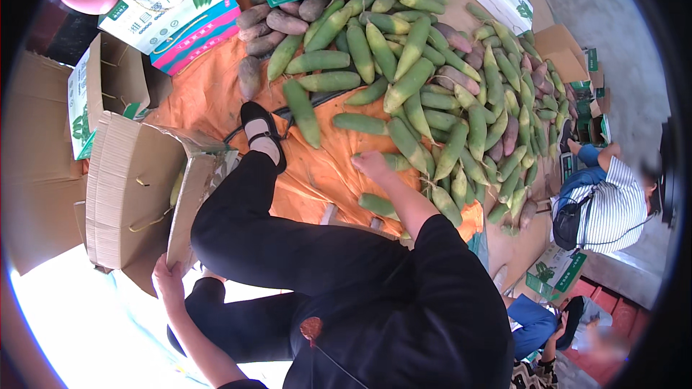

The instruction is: The recorder is packing vegetables into cardboard boxes, weighing them on a scale, and organizing them on the floor.

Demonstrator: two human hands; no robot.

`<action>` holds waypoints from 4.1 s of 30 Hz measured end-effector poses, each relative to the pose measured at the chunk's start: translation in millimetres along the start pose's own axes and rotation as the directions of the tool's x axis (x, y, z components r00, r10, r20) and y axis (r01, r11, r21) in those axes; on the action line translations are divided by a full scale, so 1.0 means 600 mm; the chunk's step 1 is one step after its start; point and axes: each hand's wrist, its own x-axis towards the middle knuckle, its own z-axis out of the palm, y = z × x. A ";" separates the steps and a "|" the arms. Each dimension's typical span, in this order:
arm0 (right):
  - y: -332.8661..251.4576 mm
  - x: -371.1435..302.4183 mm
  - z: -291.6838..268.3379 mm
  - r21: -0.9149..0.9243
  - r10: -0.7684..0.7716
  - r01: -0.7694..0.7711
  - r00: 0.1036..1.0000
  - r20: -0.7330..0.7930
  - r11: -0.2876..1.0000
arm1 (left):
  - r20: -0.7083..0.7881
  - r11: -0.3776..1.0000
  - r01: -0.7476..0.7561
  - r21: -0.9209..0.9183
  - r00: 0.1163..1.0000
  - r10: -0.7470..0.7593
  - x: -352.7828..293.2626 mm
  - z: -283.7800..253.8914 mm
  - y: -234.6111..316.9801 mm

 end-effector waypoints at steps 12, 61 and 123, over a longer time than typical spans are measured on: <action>0.105 -0.070 -0.189 -0.201 0.360 -0.511 0.786 -0.502 0.836 | -0.009 1.000 -0.026 -0.015 1.000 0.026 0.003 0.010 -0.011; -0.879 -0.140 0.152 -0.467 -0.615 0.870 0.457 0.642 0.160 | -0.145 0.971 -0.137 0.195 0.975 0.167 -0.036 -0.022 0.013; -0.025 0.111 -0.013 -0.737 -0.318 0.638 0.763 0.563 0.225 | -0.172 0.987 -0.159 -0.004 0.973 0.156 -0.007 -0.022 0.032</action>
